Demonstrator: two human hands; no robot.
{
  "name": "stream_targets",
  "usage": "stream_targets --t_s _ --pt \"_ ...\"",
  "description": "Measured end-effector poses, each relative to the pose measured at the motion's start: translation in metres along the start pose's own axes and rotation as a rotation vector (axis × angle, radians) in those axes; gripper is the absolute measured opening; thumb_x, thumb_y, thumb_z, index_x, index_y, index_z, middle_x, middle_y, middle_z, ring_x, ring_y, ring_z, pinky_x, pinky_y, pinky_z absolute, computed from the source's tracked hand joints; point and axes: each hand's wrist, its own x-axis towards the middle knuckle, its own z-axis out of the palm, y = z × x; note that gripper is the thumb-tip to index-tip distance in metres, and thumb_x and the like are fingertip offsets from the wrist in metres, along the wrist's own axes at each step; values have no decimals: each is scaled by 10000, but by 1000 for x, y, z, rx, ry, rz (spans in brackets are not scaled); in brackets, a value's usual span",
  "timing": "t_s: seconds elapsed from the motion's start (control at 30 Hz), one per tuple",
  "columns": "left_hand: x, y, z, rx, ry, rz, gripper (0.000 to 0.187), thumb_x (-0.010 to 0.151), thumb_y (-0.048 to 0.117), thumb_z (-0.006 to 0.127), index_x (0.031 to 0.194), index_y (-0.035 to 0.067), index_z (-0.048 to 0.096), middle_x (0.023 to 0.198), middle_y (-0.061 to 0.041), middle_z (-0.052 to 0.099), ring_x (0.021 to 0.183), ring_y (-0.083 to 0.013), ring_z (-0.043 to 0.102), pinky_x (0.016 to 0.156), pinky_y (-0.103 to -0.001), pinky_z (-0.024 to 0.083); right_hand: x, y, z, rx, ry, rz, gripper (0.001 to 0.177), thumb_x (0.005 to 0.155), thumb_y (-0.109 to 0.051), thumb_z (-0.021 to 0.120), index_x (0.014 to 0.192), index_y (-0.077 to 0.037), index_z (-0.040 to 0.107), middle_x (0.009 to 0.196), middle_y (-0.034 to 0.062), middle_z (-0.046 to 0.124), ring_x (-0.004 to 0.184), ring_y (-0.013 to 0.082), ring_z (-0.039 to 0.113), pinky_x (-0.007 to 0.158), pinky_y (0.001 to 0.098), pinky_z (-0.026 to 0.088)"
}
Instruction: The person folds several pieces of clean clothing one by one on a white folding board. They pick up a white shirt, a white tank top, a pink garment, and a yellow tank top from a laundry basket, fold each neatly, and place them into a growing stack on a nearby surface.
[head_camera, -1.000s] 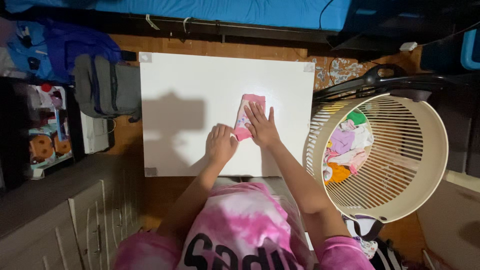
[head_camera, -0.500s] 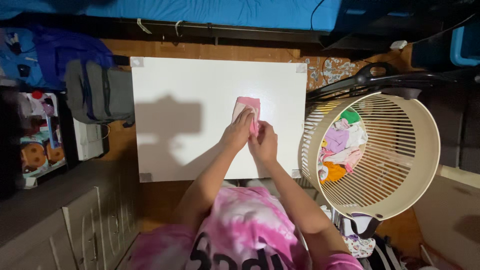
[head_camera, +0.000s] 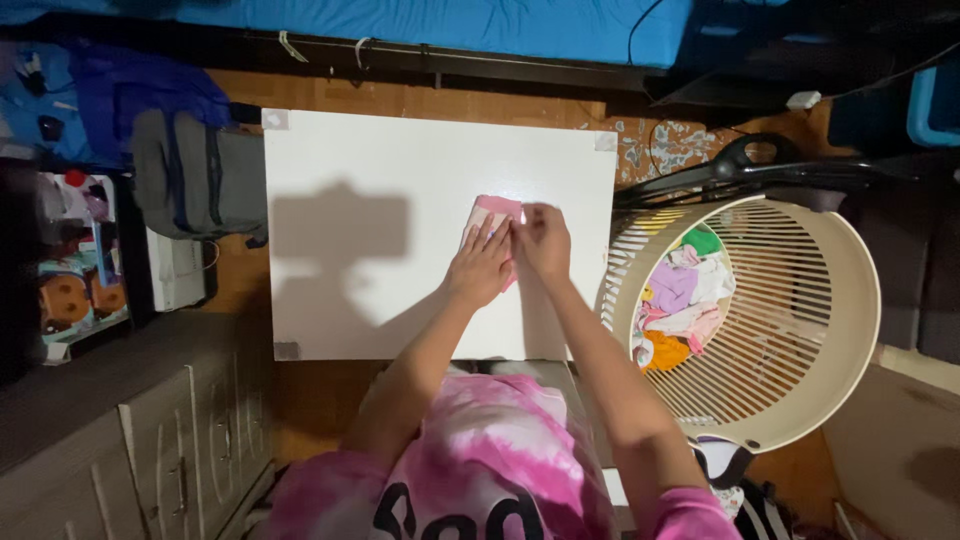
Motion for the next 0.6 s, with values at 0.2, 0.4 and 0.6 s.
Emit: stream_targets --t_s 0.2,0.4,0.6 --pt "-20 18 5 -174 145 0 787 1006 401 538 1610 -51 313 1699 -169 183 1586 -319 170 1298 -492 145 48 20 13 -294 -224 -282 287 724 -130 831 972 -92 690 1007 143 680 937 385 649 802 424 536" --pt "-46 24 -25 75 -23 51 698 935 471 569 1552 181 422 1675 14 242 1526 -442 107 1160 -708 93 62 22 17 -348 -451 -272 226 850 -106 803 1020 -79 657 979 107 685 927 342 658 813 431 539" --pt "-43 23 -4 8 64 38 590 965 489 553 1463 177 507 1603 -42 402 1503 -442 259 1193 -648 169 53 -6 7 -196 -522 -127 378 691 -79 772 1042 -76 631 966 106 666 837 268 714 770 369 595"
